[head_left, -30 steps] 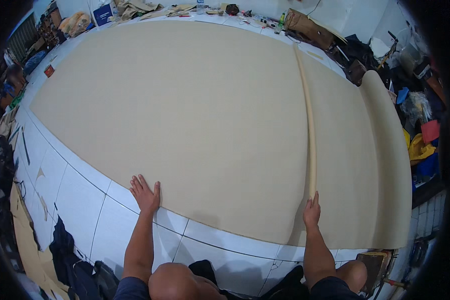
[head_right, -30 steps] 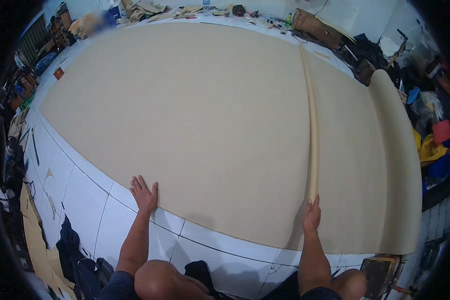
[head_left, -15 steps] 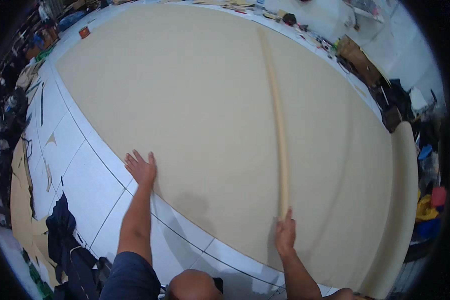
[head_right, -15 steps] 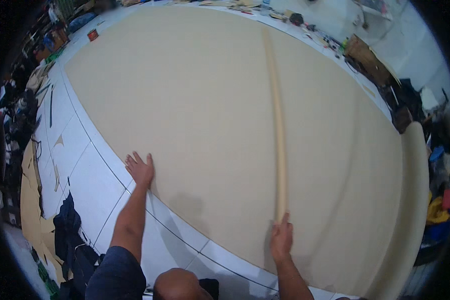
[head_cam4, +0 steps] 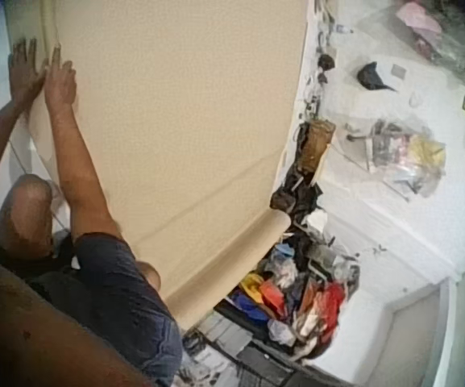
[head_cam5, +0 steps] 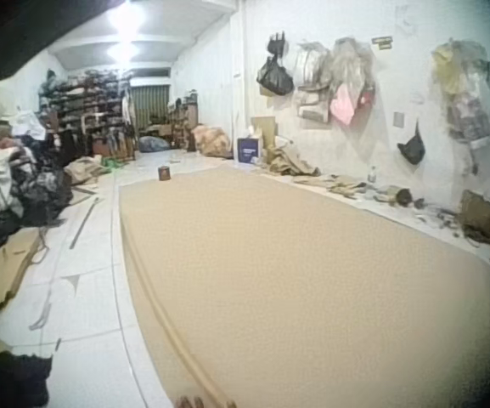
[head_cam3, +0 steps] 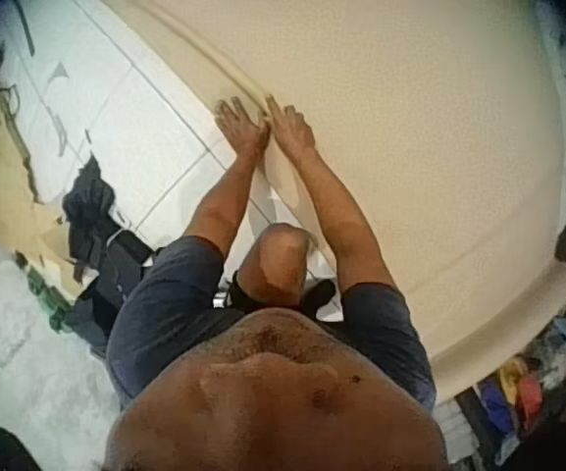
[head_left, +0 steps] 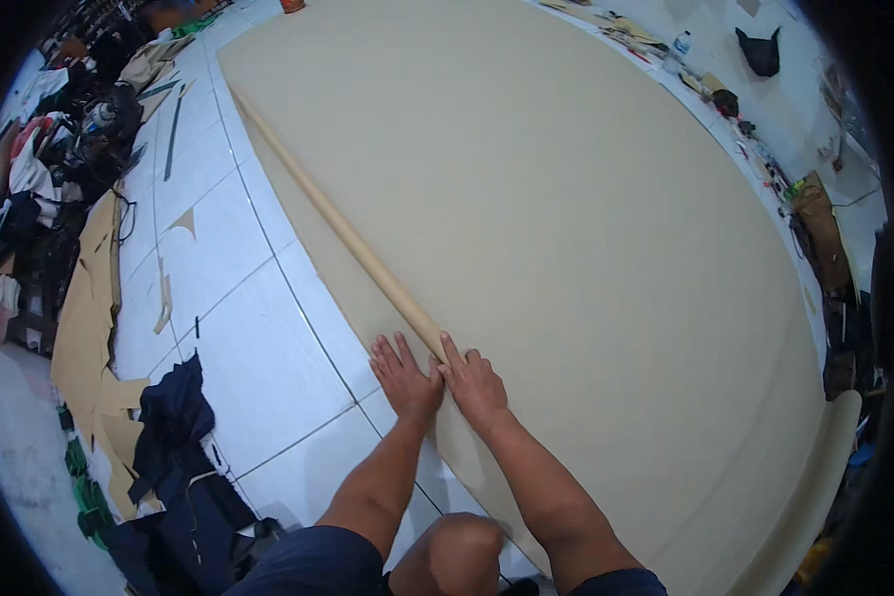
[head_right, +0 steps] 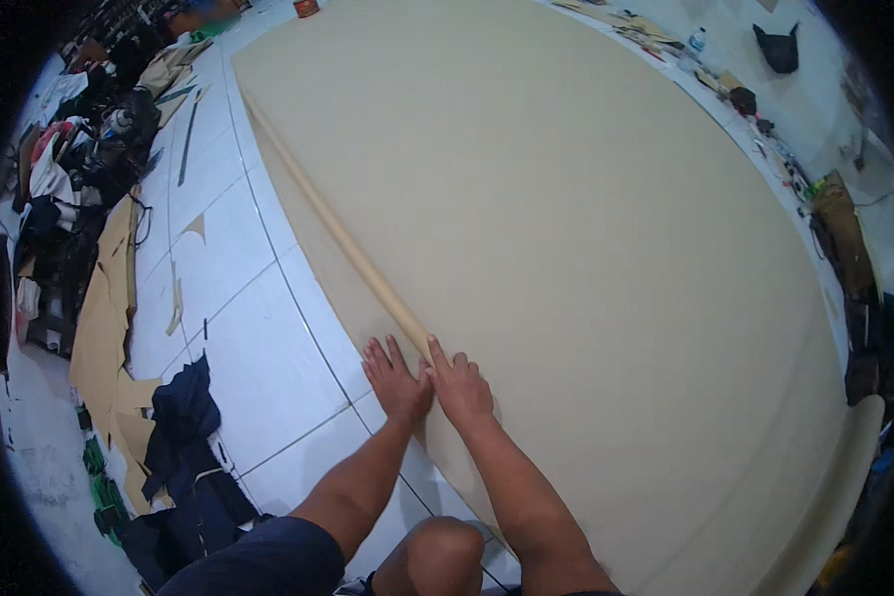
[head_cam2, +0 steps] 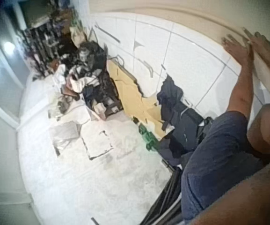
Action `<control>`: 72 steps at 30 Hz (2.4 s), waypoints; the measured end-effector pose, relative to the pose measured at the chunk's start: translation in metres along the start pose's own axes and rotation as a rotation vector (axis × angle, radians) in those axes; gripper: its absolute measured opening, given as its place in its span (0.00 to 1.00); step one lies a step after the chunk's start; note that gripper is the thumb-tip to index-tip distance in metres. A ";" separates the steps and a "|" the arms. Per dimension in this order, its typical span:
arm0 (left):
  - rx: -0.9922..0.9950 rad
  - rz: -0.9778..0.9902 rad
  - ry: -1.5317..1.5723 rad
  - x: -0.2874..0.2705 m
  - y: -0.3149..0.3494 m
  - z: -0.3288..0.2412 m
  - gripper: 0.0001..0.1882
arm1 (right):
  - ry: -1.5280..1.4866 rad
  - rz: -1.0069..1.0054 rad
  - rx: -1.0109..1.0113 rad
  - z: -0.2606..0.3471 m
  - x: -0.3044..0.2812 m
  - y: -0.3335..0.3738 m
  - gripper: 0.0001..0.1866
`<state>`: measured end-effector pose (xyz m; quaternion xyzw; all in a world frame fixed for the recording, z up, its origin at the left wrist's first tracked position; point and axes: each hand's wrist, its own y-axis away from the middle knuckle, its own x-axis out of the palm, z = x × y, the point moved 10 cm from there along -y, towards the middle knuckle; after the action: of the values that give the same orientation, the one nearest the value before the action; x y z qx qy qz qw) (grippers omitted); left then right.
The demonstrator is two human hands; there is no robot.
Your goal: The person cuts a strip of beige fabric with scissors and سپس rolls the fabric onto a long wooden rod.
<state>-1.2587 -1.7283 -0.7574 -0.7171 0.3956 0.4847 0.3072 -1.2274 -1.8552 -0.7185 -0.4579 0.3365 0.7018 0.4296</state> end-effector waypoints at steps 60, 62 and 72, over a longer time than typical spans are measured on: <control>-0.184 0.128 -0.036 0.057 -0.366 -0.077 0.44 | -0.283 0.215 -0.218 0.076 -0.040 -0.708 0.31; -0.193 0.149 -0.044 0.061 -0.367 -0.081 0.44 | -0.309 0.186 -0.242 0.107 -0.064 -0.742 0.31; -0.190 0.097 -0.042 0.046 -0.366 -0.069 0.44 | 0.049 0.059 0.178 -0.149 -0.097 -0.767 0.34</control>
<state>-0.9004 -1.6157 -0.7563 -0.7127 0.3757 0.5491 0.2222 -0.4557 -1.7023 -0.7415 -0.4250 0.4209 0.6702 0.4394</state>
